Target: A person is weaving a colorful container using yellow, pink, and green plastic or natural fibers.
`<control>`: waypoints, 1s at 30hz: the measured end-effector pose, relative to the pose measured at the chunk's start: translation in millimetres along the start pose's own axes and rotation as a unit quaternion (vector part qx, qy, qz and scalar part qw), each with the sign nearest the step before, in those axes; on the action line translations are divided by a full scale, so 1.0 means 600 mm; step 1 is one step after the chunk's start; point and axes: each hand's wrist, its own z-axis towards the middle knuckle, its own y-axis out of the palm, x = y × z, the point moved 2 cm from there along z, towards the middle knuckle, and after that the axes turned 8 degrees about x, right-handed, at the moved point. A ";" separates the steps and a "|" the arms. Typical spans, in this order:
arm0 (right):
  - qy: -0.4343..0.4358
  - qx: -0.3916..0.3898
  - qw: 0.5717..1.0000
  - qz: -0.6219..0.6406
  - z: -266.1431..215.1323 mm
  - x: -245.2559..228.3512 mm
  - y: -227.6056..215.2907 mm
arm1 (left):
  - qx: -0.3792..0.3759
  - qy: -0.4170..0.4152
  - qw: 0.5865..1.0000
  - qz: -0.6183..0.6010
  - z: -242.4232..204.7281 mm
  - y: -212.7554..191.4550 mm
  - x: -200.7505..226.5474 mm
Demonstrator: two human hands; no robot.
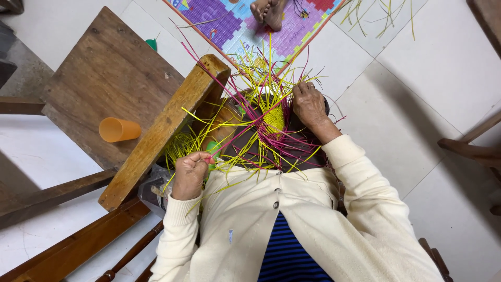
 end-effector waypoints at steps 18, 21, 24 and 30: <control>0.206 0.109 0.951 0.204 0.084 0.065 -0.043 | 0.001 0.008 0.996 0.092 -0.016 0.016 -0.101; 0.287 0.157 0.913 0.245 0.136 0.091 -0.050 | 0.012 -0.026 0.998 0.050 -0.008 0.048 -0.134; 0.328 0.137 0.883 0.305 0.170 0.082 -0.062 | 0.027 0.001 0.997 0.073 0.013 0.044 -0.134; 0.214 0.165 0.938 0.218 0.178 0.089 -0.068 | 0.089 0.036 0.989 0.113 0.030 0.044 -0.142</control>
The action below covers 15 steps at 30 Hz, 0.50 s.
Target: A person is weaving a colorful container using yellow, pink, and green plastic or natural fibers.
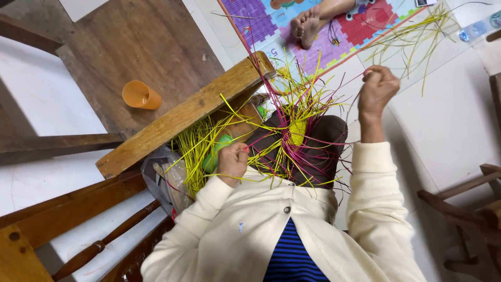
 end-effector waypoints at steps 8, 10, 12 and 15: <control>-0.213 0.016 0.971 -0.105 0.067 -0.033 -0.088 | 0.042 -0.002 0.997 -0.059 0.025 -0.017 -0.061; -0.159 -0.007 0.985 -0.071 0.058 -0.028 -0.102 | 0.019 -0.006 0.998 -0.066 0.018 -0.019 -0.051; -0.115 -0.021 0.993 -0.023 0.062 -0.034 -0.104 | 0.010 0.001 0.997 -0.076 0.025 -0.022 -0.042; 0.216 -0.116 0.954 0.172 0.021 -0.040 -0.101 | -0.067 -0.021 0.998 0.003 0.018 -0.048 -0.028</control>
